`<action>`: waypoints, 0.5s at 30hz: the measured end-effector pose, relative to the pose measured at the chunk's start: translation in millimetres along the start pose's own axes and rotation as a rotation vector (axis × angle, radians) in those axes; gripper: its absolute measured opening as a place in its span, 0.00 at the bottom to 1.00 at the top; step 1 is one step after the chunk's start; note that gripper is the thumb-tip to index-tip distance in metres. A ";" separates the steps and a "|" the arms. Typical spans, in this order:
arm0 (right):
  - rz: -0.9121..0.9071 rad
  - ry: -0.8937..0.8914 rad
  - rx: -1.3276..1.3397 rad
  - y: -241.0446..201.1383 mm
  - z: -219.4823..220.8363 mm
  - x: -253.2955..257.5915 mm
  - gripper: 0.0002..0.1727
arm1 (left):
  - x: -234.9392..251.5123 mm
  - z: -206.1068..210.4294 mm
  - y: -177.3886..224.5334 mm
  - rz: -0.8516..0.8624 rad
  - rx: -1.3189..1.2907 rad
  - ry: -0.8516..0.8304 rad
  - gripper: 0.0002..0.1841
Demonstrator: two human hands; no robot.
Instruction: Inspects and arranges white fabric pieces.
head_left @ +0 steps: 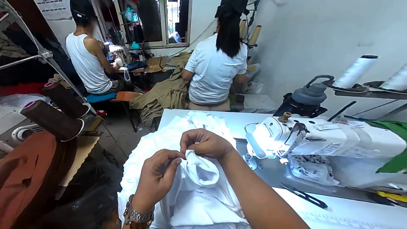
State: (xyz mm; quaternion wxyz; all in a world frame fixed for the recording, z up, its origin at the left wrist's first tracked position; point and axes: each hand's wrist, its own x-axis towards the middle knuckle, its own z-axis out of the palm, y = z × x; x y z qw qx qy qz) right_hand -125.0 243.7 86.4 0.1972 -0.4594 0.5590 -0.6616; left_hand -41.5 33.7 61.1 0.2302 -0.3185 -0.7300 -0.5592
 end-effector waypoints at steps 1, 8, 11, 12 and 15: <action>0.012 -0.017 -0.018 -0.2 0.1 0.7 0.10 | -0.4 -0.6 -0.6 0.003 0.004 -0.003 0.06; 0.081 -0.087 -0.001 1.3 -2.1 1.2 0.06 | -6.9 -3.7 -1.9 -0.037 0.046 0.020 0.06; 0.089 -0.092 0.004 4.5 -4.2 0.7 0.08 | -9.3 -4.0 -1.9 -0.091 0.031 0.056 0.06; 0.095 -0.086 -0.011 4.5 -3.2 1.2 0.08 | -9.7 -3.6 -2.1 -0.093 0.021 0.060 0.06; 0.121 -0.088 -0.027 4.6 0.7 3.5 0.09 | -10.4 -1.6 -3.9 -0.082 -0.008 0.065 0.04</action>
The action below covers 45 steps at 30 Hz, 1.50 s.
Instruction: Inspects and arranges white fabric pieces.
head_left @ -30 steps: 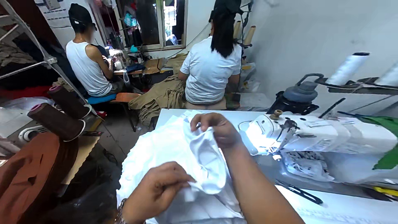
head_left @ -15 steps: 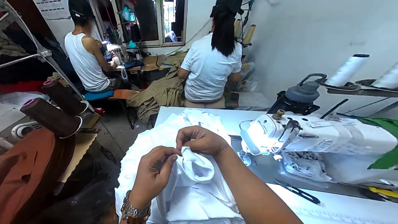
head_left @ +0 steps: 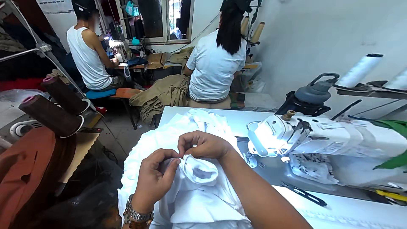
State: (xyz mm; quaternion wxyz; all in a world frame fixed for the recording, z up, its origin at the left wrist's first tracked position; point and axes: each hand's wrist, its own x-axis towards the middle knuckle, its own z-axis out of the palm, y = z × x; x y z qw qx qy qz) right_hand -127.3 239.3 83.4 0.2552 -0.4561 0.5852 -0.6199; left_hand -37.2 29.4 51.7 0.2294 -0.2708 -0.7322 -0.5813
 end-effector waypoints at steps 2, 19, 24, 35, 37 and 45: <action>0.003 0.000 0.016 1.2 0.9 0.6 0.09 | -0.2 0.0 -1.3 0.004 -0.010 0.000 0.04; 0.101 0.180 -0.055 8.6 7.6 5.7 0.10 | -3.0 5.3 -10.7 -0.006 0.090 0.050 0.04; -0.062 0.592 -0.330 -14.1 12.0 2.0 0.05 | -3.5 8.5 -18.2 -0.094 0.086 0.201 0.07; -0.404 0.351 -1.220 -30.7 59.5 -23.7 0.07 | -4.6 14.3 -15.3 -0.204 -0.070 0.354 0.06; -0.406 0.395 -1.316 -28.8 63.3 -19.9 0.08 | -4.6 13.9 -14.7 -0.192 -0.056 0.364 0.05; -0.411 0.389 -1.303 -16.4 62.5 -10.7 0.06 | -4.1 11.2 -14.1 -0.080 -0.002 0.362 0.05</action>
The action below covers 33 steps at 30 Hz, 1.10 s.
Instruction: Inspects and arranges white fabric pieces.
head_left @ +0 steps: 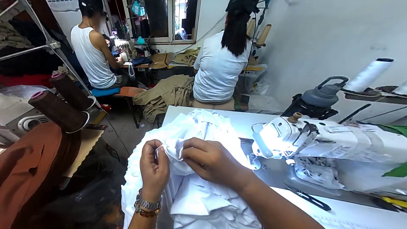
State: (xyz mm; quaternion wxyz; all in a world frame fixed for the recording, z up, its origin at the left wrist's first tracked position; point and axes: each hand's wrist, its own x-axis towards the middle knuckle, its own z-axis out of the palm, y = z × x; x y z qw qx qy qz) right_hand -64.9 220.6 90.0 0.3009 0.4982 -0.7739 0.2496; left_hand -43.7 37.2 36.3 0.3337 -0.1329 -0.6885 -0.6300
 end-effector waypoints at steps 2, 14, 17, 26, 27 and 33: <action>0.020 -0.018 0.131 -0.4 -3.5 -0.7 0.05 | 0.9 -1.6 -0.5 0.038 0.059 0.021 0.05; 0.348 0.095 -0.001 -8.5 -30.8 -14.2 0.12 | -0.3 11.2 4.2 0.210 0.108 0.140 0.06; 0.422 0.211 0.021 -11.7 -19.9 -20.4 0.08 | -4.5 20.9 12.1 0.109 -0.146 0.127 0.06; 0.521 0.232 0.051 -8.8 -9.1 -30.6 0.06 | -13.3 26.8 36.8 -0.226 -0.378 0.120 0.10; 0.533 0.224 0.066 -9.1 -9.2 -31.1 0.07 | -14.2 27.4 38.3 -0.257 -0.381 0.122 0.11; 0.475 0.081 -0.016 -13.1 -12.8 -35.8 0.09 | -17.5 26.8 38.3 -0.357 -0.442 -0.070 0.12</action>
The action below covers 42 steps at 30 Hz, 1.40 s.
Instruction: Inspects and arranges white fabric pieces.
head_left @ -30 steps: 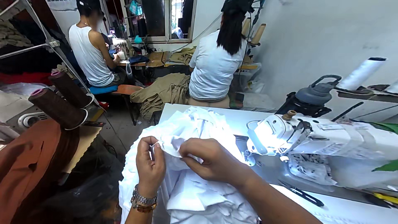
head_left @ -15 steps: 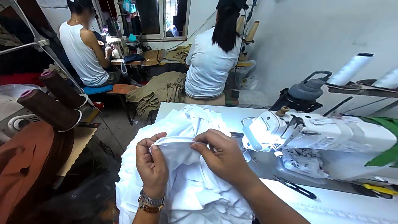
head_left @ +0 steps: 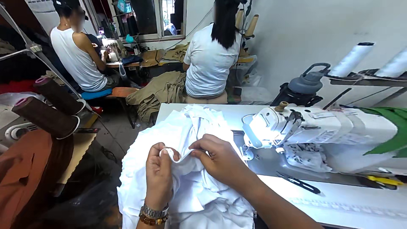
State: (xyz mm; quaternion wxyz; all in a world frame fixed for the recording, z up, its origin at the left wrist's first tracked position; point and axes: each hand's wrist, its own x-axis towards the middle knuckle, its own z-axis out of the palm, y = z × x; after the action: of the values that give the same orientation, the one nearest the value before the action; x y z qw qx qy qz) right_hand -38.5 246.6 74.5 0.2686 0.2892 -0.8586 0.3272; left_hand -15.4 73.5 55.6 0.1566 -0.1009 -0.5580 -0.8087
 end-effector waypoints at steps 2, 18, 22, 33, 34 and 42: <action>-0.080 -0.046 -0.042 -2.7 -3.9 -1.1 0.10 | -0.8 -1.8 0.3 -0.028 0.086 -0.115 0.11; 0.203 -0.025 0.193 8.4 -32.5 -46.7 0.12 | -26.5 9.7 -37.6 -0.161 0.126 -0.366 0.03; 0.409 -0.047 0.427 9.6 -31.5 -53.0 0.04 | -33.6 7.2 -45.4 -0.086 0.104 -0.354 0.04; 0.531 0.077 0.398 -1.1 -32.1 -53.8 0.06 | -42.7 22.1 -49.5 -0.047 0.225 -0.142 0.04; 0.590 0.056 0.429 -2.0 -34.8 -53.4 0.08 | -42.5 21.8 -50.3 -0.048 0.221 -0.139 0.04; 0.454 -0.015 0.433 -6.6 -39.2 -55.5 0.15 | -41.4 23.9 -50.9 -0.090 0.207 -0.117 0.05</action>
State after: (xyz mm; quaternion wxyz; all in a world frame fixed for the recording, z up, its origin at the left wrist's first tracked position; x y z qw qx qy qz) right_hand 14.8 288.4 66.2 0.1143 0.1432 -0.8136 0.5518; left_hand 4.2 118.3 5.8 0.0966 -0.1062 -0.6505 -0.7458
